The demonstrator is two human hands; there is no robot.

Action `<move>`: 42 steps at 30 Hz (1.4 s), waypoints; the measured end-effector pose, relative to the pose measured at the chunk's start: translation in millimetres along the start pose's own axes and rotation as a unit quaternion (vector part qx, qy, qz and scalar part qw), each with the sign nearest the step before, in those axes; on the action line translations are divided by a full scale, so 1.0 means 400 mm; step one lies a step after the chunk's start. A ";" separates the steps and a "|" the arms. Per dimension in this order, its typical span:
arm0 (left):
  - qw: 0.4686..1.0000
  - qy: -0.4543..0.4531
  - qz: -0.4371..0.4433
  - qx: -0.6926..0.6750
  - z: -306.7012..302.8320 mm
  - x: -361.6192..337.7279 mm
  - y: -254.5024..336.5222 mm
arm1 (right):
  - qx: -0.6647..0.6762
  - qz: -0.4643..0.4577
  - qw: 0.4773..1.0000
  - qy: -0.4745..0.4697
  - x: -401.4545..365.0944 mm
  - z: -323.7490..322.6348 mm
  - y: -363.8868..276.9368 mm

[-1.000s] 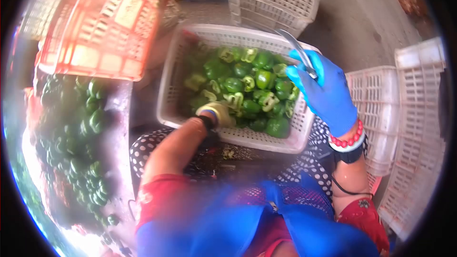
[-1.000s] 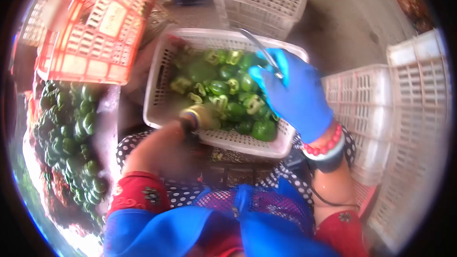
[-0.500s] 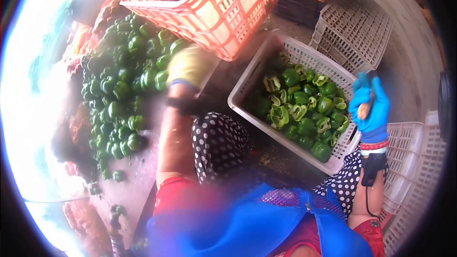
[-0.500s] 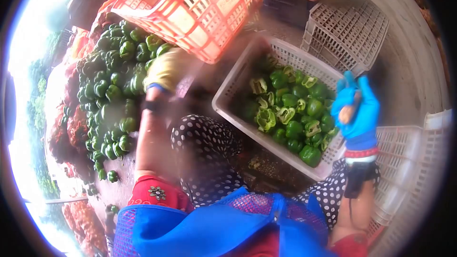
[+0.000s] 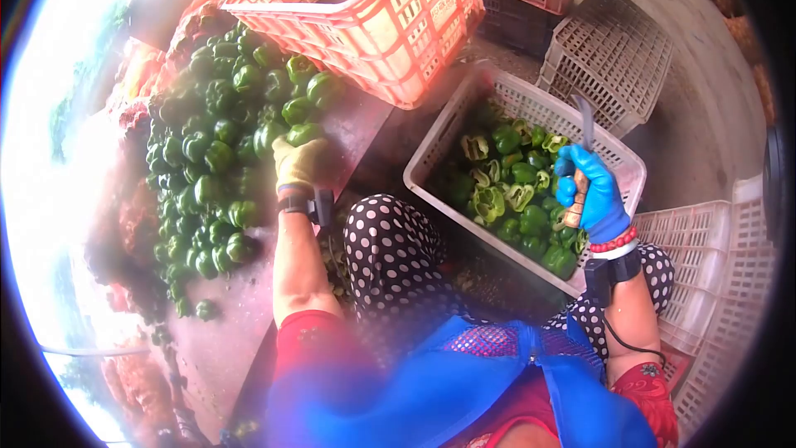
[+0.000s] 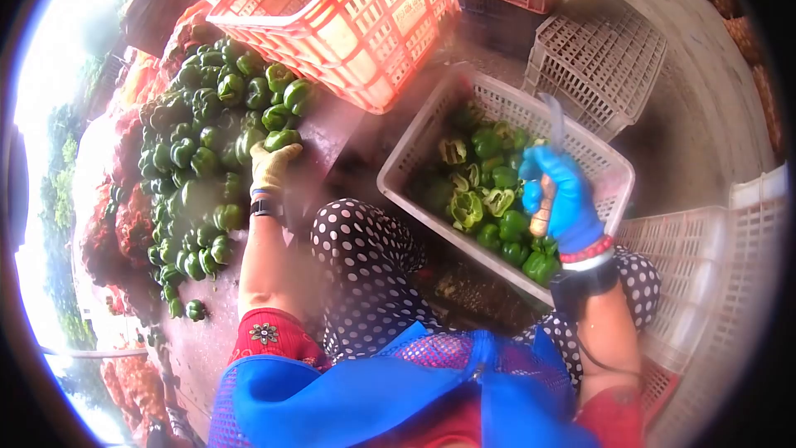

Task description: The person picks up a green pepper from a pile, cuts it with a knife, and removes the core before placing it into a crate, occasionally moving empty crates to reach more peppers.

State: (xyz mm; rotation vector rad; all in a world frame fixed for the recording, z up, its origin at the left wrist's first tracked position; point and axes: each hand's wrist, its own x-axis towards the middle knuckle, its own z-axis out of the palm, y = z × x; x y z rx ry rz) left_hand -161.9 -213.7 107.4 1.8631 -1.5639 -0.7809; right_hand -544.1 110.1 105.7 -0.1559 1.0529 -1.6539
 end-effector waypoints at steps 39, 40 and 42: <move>0.717 -0.641 0.017 -0.273 0.324 -0.501 0.365 | -0.723 -0.333 0.603 0.051 -0.024 0.020 0.088; 0.731 -0.630 0.018 -0.263 0.324 -0.507 0.360 | -0.728 -0.320 0.604 0.054 -0.025 0.022 0.091; 0.759 -0.600 0.023 -0.252 0.337 -0.518 0.340 | -0.739 -0.293 0.604 0.063 -0.027 0.027 0.097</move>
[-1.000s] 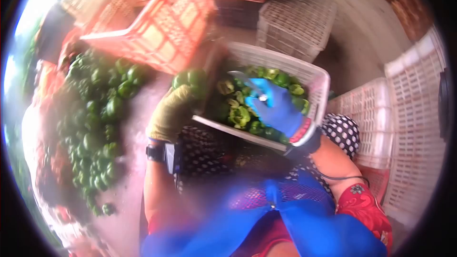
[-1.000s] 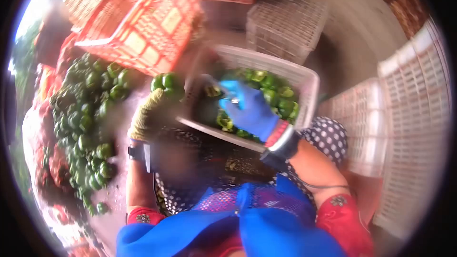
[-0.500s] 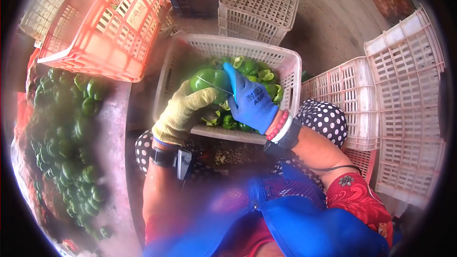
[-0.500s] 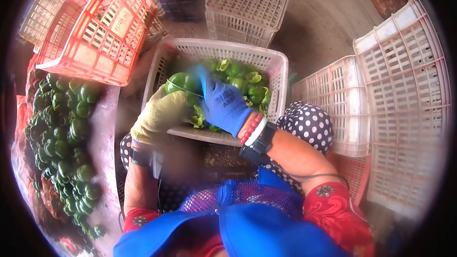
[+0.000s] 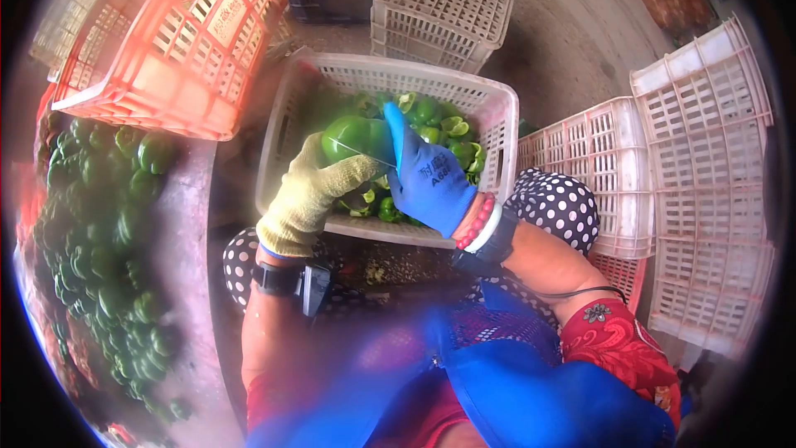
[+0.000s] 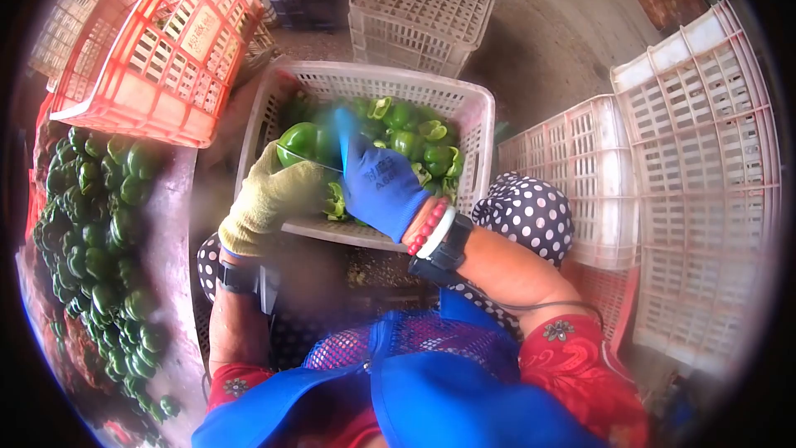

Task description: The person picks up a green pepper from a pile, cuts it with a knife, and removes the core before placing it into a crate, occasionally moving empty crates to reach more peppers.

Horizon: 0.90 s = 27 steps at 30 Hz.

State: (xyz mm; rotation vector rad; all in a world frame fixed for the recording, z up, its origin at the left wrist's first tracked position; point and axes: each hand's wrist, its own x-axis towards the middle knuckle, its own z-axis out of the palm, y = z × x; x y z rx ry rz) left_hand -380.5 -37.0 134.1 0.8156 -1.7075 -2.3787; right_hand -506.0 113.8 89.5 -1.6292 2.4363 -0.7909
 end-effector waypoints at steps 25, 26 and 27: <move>0.997 0.054 0.018 0.043 0.025 0.036 -0.075 | 0.066 0.044 0.997 0.019 0.000 0.001 0.026; 0.990 0.083 0.015 0.115 0.038 0.034 -0.071 | 0.064 0.114 0.990 -0.058 0.003 -0.013 0.017; 0.976 0.109 0.009 0.188 0.049 0.031 -0.064 | 0.062 0.187 0.971 -0.133 0.003 -0.024 0.008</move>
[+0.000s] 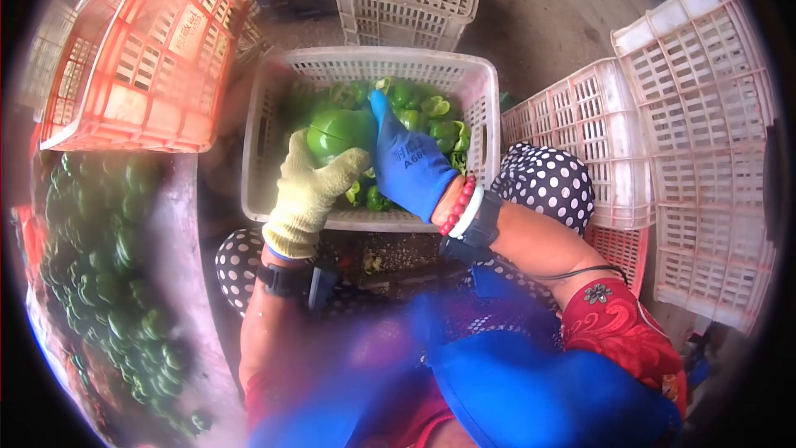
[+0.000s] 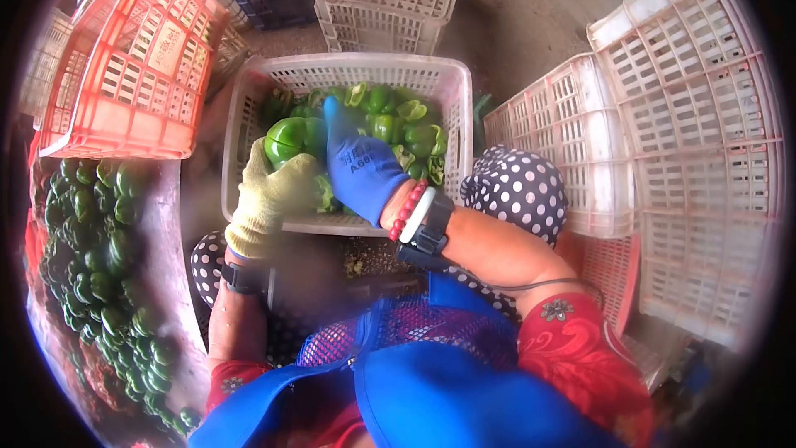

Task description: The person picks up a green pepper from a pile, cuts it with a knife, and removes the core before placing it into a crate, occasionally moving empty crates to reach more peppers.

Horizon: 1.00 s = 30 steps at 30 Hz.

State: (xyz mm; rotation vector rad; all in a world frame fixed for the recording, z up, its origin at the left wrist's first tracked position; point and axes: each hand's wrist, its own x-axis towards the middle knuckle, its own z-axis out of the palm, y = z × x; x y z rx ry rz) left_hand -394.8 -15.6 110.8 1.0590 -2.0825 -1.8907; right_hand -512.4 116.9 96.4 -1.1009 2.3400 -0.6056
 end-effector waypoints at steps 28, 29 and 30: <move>0.990 -0.095 0.102 -0.038 -0.044 -0.010 0.007 | 0.407 -0.248 0.874 -0.096 0.048 -0.090 0.023; 0.988 -0.111 0.089 -0.058 -0.047 -0.013 0.016 | 0.444 -0.223 0.862 -0.103 0.043 -0.085 0.025; 0.986 -0.126 0.075 -0.078 -0.052 -0.015 0.026 | 0.480 -0.198 0.848 -0.109 0.039 -0.079 0.026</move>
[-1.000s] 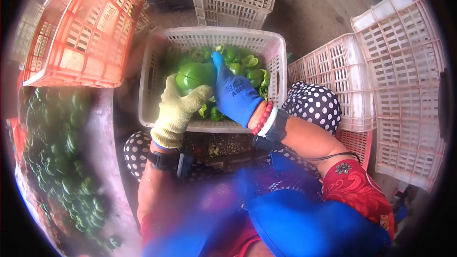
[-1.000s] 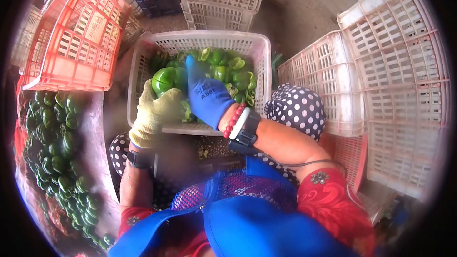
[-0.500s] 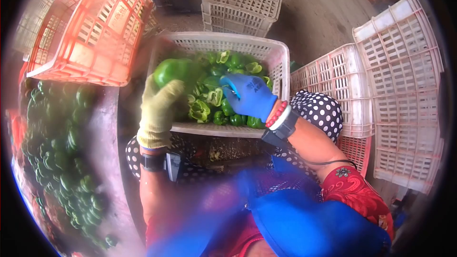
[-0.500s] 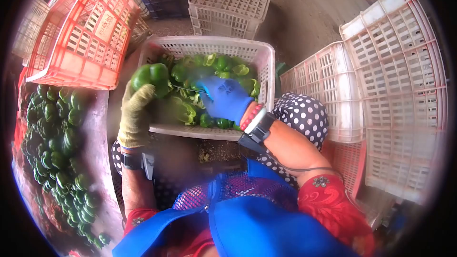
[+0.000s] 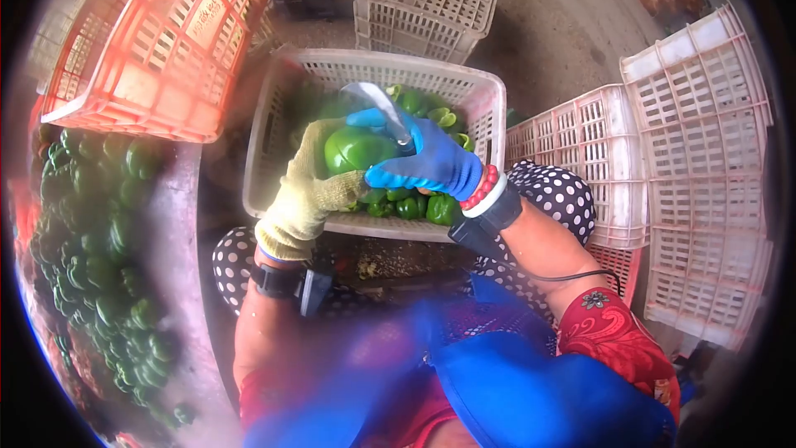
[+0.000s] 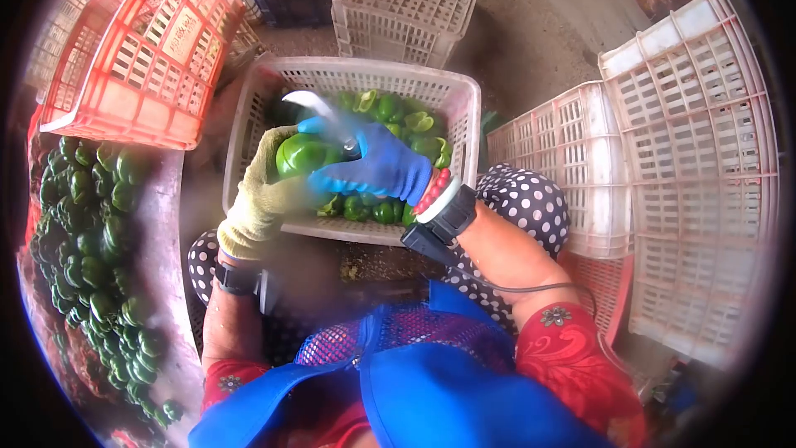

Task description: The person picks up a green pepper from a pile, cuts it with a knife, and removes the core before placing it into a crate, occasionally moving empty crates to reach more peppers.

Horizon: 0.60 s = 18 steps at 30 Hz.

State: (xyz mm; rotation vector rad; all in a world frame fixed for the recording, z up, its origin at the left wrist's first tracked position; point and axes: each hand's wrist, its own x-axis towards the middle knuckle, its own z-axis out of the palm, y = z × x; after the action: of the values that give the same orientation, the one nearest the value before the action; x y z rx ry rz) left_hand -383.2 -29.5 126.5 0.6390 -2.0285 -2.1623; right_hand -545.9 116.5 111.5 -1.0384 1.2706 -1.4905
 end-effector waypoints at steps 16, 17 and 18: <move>0.934 -0.032 0.071 -0.347 -0.054 -0.021 0.002 | 0.455 0.108 0.884 0.020 -0.009 0.000 0.064; 0.929 0.024 0.067 -0.363 -0.085 -0.006 -0.036 | 0.452 0.102 0.886 0.011 -0.012 -0.008 0.054; 0.926 0.025 0.117 -0.359 -0.094 -0.008 -0.028 | 0.449 0.096 0.889 0.003 -0.014 -0.015 0.044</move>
State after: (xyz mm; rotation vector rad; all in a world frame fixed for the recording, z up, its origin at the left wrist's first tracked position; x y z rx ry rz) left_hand -364.1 -62.1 115.7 0.3174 -1.0644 -2.4455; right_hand -548.3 122.0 93.1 -0.2772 0.5184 -1.6485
